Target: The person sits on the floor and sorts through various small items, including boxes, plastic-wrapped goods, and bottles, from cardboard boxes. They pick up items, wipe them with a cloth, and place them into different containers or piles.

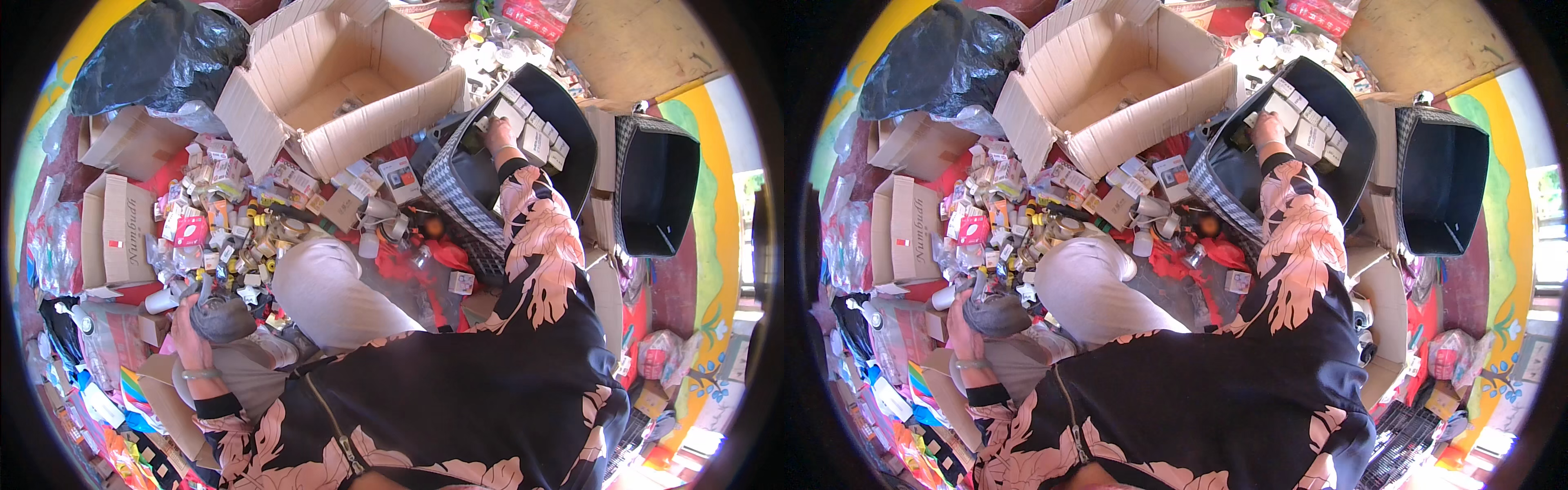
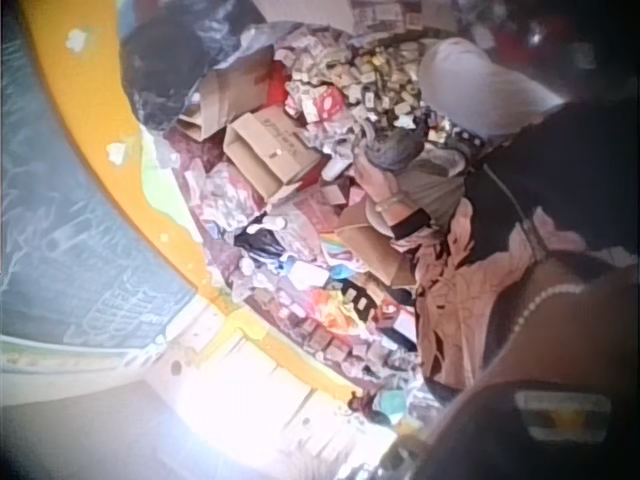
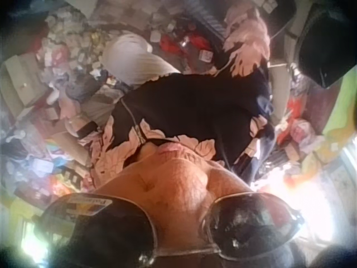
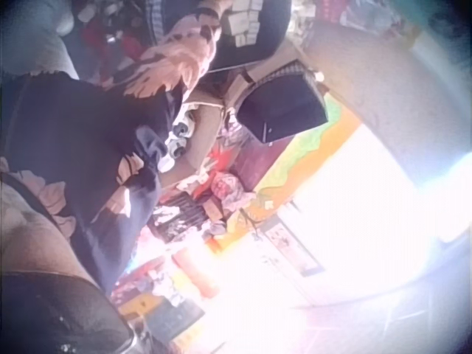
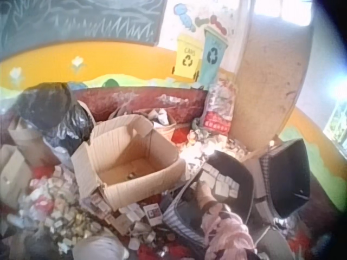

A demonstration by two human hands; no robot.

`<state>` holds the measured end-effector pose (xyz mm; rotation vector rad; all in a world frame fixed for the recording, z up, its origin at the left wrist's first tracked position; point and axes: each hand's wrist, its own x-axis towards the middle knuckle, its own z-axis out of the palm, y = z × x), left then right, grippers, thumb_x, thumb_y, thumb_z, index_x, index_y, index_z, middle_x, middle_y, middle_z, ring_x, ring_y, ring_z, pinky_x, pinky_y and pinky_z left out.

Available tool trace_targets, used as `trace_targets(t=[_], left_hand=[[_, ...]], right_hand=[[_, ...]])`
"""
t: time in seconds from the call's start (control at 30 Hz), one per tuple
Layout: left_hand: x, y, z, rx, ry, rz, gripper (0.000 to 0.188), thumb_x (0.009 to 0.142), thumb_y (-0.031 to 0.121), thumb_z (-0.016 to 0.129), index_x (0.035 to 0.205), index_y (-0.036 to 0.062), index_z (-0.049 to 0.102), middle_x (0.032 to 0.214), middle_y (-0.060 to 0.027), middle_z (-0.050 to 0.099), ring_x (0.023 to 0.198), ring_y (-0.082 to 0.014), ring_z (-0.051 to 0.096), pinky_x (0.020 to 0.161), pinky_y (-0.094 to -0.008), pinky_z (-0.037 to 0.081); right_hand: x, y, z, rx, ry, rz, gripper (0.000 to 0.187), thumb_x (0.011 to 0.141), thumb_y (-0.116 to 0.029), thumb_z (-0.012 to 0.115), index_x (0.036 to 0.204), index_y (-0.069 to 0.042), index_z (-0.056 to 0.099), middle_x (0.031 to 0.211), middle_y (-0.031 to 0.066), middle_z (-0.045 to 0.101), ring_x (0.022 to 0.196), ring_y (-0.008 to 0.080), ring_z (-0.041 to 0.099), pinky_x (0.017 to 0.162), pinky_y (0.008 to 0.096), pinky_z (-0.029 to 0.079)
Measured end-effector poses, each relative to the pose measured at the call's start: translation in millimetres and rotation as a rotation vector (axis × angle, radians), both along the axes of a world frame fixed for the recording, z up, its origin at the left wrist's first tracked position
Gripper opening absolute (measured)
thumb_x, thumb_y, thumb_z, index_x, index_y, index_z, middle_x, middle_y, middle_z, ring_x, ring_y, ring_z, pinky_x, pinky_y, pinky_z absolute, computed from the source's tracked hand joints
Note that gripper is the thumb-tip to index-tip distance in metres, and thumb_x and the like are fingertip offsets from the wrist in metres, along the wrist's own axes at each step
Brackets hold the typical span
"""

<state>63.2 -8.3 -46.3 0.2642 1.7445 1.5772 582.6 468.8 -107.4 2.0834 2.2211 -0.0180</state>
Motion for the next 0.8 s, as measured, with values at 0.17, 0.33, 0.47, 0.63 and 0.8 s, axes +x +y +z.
trace_targets(t=[0.17,0.33,0.47,0.63,0.8], left_hand=[[6,9,3,0.017,0.060,0.010,0.030,0.091,0.023,0.047,0.098,-0.0028,0.060,0.093,-0.0061,0.059,0.083,-0.0133,0.055,0.076,-0.0269,0.044],[6,6,2,0.022,0.031,-0.023,0.029,0.091,0.023,0.047,0.097,-0.0019,0.061,0.092,-0.0058,0.059,0.083,-0.0132,0.055,0.076,-0.0270,0.044],[7,0,7,0.016,0.034,0.009,0.028,0.091,0.023,0.048,0.096,-0.0012,0.061,0.091,-0.0056,0.059,0.082,-0.0129,0.055,0.075,-0.0270,0.045],[5,6,5,0.045,-0.001,-0.039,0.027,0.090,0.022,0.049,0.097,-0.0010,0.061,0.092,-0.0057,0.060,0.083,-0.0130,0.056,0.075,-0.0270,0.045],[3,0,4,0.038,0.028,0.006,0.027,0.090,0.022,0.050,0.098,-0.0013,0.061,0.092,-0.0058,0.059,0.083,-0.0132,0.056,0.075,-0.0271,0.045]], right_hand=[[18,0,-9,0.027,0.151,0.062,0.067,0.070,-0.036,0.068,0.126,-0.007,0.044,0.110,0.0209,0.054,0.103,0.0339,0.054,0.090,0.0372,0.043],[57,2,22,-0.278,0.025,0.081,0.050,0.070,-0.037,0.068,0.102,0.000,0.057,0.091,0.0187,0.063,0.085,0.0302,0.062,0.079,0.0353,0.048],[57,-50,38,-0.523,0.070,-0.124,0.039,0.071,-0.040,0.068,0.075,-0.001,0.065,0.068,0.0124,0.065,0.067,0.0262,0.064,0.067,0.0351,0.050],[72,-85,31,-0.705,0.154,-0.205,0.057,0.069,-0.035,0.073,0.115,-0.005,0.055,0.097,0.0122,0.062,0.083,0.0202,0.062,0.066,0.0327,0.052],[65,-95,31,-0.737,0.434,-0.446,0.066,0.067,-0.037,0.075,0.120,-0.007,0.052,0.100,0.0098,0.062,0.085,0.0211,0.062,0.069,0.0322,0.052]])
